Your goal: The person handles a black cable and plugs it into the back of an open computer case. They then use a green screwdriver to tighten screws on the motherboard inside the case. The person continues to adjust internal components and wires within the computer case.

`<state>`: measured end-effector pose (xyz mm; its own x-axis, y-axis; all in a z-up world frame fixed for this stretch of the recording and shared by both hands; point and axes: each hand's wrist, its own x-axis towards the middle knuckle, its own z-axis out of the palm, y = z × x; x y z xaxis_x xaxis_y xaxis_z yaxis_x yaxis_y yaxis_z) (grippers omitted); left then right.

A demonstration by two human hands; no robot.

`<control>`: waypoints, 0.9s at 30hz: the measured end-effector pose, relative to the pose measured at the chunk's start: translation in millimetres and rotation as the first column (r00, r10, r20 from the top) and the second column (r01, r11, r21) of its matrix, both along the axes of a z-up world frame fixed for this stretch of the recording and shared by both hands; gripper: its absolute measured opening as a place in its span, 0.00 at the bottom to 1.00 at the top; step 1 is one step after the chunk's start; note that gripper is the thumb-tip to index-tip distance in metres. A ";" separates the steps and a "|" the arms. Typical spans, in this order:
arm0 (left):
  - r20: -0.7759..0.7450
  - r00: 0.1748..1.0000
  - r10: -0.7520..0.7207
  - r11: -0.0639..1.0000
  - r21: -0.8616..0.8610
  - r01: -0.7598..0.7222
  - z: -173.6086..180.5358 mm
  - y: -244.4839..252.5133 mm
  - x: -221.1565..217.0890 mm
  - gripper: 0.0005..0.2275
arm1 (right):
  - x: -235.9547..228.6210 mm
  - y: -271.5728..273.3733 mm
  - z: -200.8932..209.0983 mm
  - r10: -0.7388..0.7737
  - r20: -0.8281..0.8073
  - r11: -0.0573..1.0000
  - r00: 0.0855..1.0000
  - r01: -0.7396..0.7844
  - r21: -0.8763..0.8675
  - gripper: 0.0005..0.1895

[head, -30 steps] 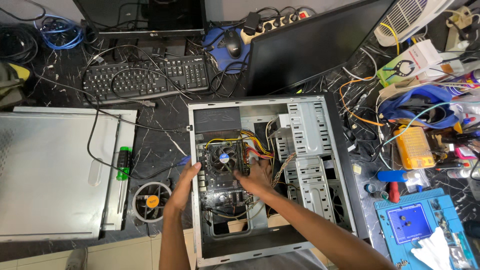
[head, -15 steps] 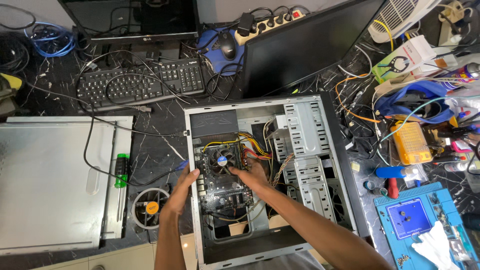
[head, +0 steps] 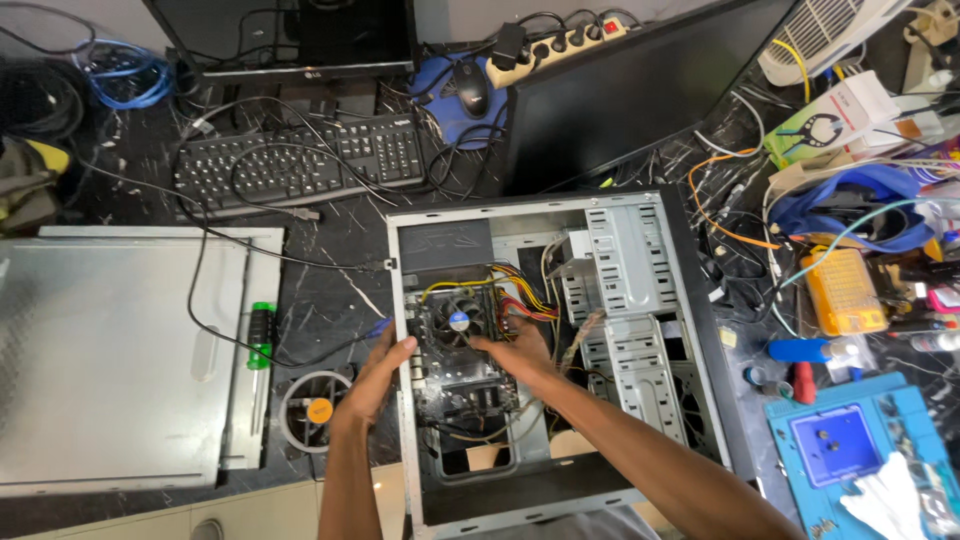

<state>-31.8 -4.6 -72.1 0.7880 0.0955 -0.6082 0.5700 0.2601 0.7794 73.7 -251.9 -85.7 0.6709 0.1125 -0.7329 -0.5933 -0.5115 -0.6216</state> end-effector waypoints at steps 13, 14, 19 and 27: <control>0.089 0.970 0.228 0.973 -0.066 -0.222 -4.2 -20.5 -12.3 0.53 | -1.0 -23.1 -49.1 0.047 0.181 0.998 0.982 -0.039 -0.045 0.46; 0.055 0.984 0.172 0.985 -0.001 -0.172 6.8 -18.1 -13.4 0.52 | 2.1 -21.4 -41.0 0.052 0.118 0.998 0.992 -0.048 -0.038 0.45; 0.005 0.990 0.141 0.977 0.160 -0.140 44.9 -3.6 -9.7 0.45 | 6.2 -23.5 -17.2 0.161 0.058 0.985 0.985 -0.157 -0.066 0.42; 0.615 0.770 0.168 0.697 0.478 -0.534 75.8 -21.9 2.2 0.21 | 0.1 -12.4 31.5 0.124 0.049 0.990 0.991 -0.121 -0.073 0.31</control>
<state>-29.5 -26.5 3.7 0.7679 0.6229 0.1490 0.0283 -0.2654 0.9637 73.8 -264.3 -54.2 0.6935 0.1462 -0.7054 -0.4905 -0.6214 -0.6110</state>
